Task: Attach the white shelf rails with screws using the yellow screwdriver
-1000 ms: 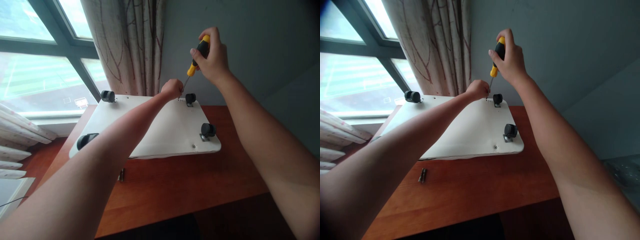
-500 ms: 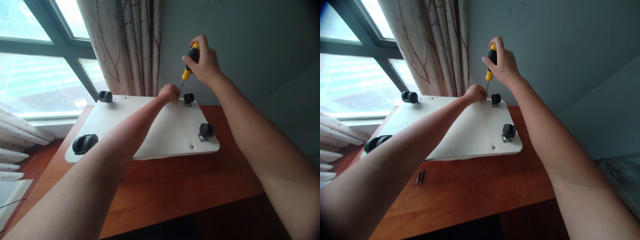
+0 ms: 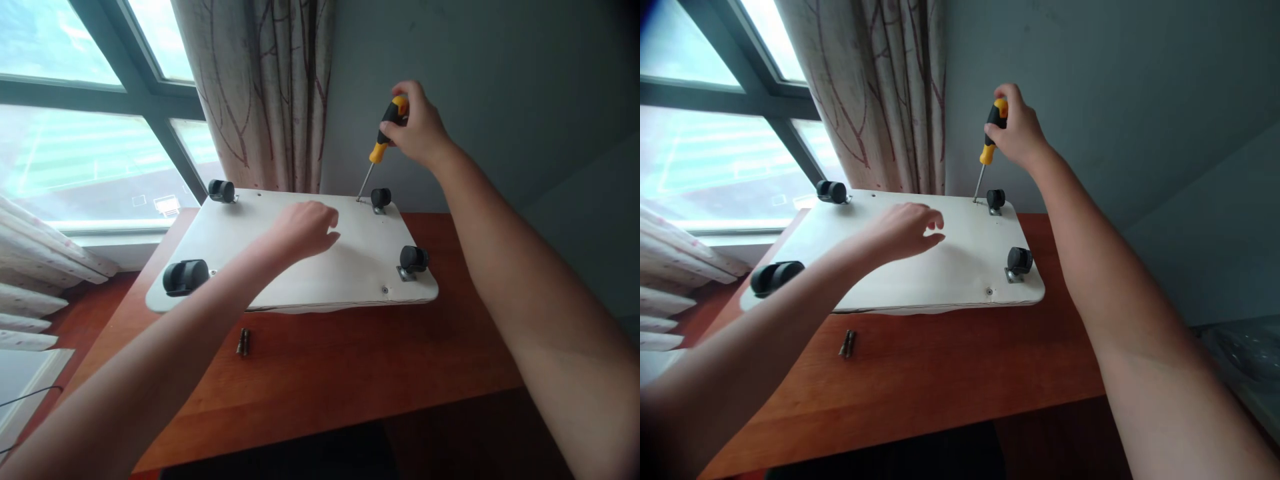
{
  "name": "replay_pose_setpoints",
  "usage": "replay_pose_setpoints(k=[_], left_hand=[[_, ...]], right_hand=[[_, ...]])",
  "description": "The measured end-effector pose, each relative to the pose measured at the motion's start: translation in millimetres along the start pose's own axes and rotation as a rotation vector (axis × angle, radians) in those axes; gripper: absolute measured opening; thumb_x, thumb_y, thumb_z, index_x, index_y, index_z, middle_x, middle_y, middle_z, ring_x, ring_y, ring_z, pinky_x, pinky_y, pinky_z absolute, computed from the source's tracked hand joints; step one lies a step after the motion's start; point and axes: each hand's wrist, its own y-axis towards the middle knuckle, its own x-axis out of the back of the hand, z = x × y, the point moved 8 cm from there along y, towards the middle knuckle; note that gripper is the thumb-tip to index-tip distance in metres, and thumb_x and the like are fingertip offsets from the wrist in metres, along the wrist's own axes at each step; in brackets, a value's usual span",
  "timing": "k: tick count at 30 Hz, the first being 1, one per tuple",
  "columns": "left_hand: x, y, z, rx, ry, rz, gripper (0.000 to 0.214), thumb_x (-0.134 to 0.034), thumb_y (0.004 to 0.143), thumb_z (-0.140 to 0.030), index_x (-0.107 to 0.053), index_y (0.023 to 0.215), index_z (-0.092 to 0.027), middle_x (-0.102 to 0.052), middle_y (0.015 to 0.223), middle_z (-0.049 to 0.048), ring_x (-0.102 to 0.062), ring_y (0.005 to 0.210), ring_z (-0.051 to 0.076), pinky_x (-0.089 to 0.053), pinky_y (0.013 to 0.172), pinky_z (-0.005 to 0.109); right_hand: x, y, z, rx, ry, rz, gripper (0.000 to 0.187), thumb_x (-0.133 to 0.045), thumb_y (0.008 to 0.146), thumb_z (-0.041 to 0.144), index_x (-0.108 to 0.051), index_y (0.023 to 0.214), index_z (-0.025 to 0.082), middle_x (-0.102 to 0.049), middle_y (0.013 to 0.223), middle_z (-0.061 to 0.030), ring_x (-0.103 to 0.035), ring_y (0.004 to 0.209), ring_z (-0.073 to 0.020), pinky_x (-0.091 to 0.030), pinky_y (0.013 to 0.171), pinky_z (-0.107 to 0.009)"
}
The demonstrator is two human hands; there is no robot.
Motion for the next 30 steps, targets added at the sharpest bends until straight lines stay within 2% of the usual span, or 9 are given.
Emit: replay_pose_setpoints(k=[4, 7, 9, 12, 14, 19, 22, 25, 30], left_hand=[[-23.0, -63, 7, 0.070, -0.139, -0.028, 0.023, -0.051, 0.093, -0.036, -0.068, 0.099, -0.021, -0.067, 0.100, 0.0073, -0.064, 0.081, 0.023, -0.049, 0.069, 0.035], [-33.2, -83, 6, 0.008, -0.192, -0.105, 0.019, -0.050, 0.093, -0.028, -0.064, 0.103, -0.020, -0.062, 0.105, 0.0096, -0.063, 0.091, 0.025, -0.051, 0.081, 0.038], [-35.3, -86, 4, -0.038, -0.210, -0.144, 0.019, -0.050, 0.092, -0.024, -0.062, 0.106, -0.020, -0.060, 0.105, 0.0101, -0.061, 0.097, 0.026, -0.050, 0.086, 0.041], [-36.1, -85, 4, -0.053, -0.233, -0.156, 0.017, -0.050, 0.092, -0.023, -0.061, 0.105, -0.020, -0.059, 0.104, 0.0098, -0.060, 0.099, 0.028, -0.050, 0.087, 0.042], [-35.6, -85, 4, -0.049, -0.237, -0.158, 0.016, -0.050, 0.093, -0.022, -0.060, 0.104, -0.019, -0.059, 0.104, 0.0097, -0.060, 0.099, 0.028, -0.050, 0.087, 0.042], [-35.8, -86, 5, -0.043, -0.241, -0.162, 0.015, -0.050, 0.093, -0.023, -0.060, 0.103, -0.020, -0.058, 0.103, 0.0096, -0.059, 0.100, 0.028, -0.050, 0.086, 0.042], [-36.6, -86, 6, -0.042, -0.253, -0.166, 0.014, -0.050, 0.093, -0.023, -0.060, 0.103, -0.020, -0.058, 0.103, 0.0094, -0.060, 0.099, 0.028, -0.050, 0.086, 0.041], [-37.1, -86, 6, -0.045, -0.247, -0.163, 0.015, -0.050, 0.093, -0.022, -0.060, 0.105, -0.019, -0.058, 0.104, 0.0098, -0.060, 0.099, 0.027, -0.050, 0.086, 0.042], [-35.4, -86, 3, -0.044, -0.222, -0.159, 0.014, -0.051, 0.093, -0.021, -0.059, 0.104, -0.020, -0.059, 0.104, 0.0099, -0.060, 0.098, 0.028, -0.050, 0.086, 0.042]], right_hand=[[6, -3, 8, 0.048, -0.223, -0.074, 0.044, -0.059, 0.091, 0.046, -0.047, 0.130, 0.028, -0.065, 0.119, -0.0090, -0.061, 0.109, -0.0298, -0.049, 0.093, -0.045], [4, 4, 7, 0.035, -0.237, -0.073, 0.031, -0.051, 0.096, 0.041, -0.052, 0.123, 0.026, -0.066, 0.116, -0.0094, -0.062, 0.108, -0.0292, -0.050, 0.093, -0.046], [-1, 10, 3, 0.008, -0.146, -0.034, 0.030, -0.046, 0.097, 0.028, -0.049, 0.127, 0.027, -0.062, 0.124, -0.0078, -0.062, 0.110, -0.0249, -0.052, 0.092, -0.042], [-6, 13, -4, -0.041, -0.006, -0.005, 0.043, -0.048, 0.095, 0.019, -0.039, 0.137, 0.028, -0.056, 0.130, -0.0073, -0.064, 0.104, -0.0203, -0.057, 0.083, -0.037], [-3, 11, -2, -0.017, -0.037, -0.053, 0.044, -0.055, 0.094, 0.025, -0.038, 0.135, 0.026, -0.058, 0.123, -0.0078, -0.065, 0.099, -0.0213, -0.057, 0.082, -0.040], [4, 4, 0, -0.004, -0.154, -0.148, 0.034, -0.063, 0.088, 0.044, -0.051, 0.113, 0.025, -0.065, 0.106, -0.0078, -0.065, 0.098, -0.0270, -0.054, 0.089, -0.048], [1, 9, -8, -0.064, -0.051, -0.094, 0.033, -0.060, 0.087, 0.027, -0.049, 0.118, 0.025, -0.064, 0.112, -0.0070, -0.063, 0.102, -0.0238, -0.055, 0.090, -0.045], [-8, 11, -17, -0.136, 0.137, 0.011, 0.046, -0.056, 0.084, 0.013, -0.044, 0.126, 0.028, -0.059, 0.126, -0.0062, -0.063, 0.101, -0.0188, -0.059, 0.081, -0.037], [0, 4, -12, -0.105, 0.000, -0.066, 0.047, -0.067, 0.084, 0.034, -0.046, 0.126, 0.027, -0.058, 0.127, -0.0104, -0.064, 0.102, -0.0266, -0.059, 0.075, -0.042]])
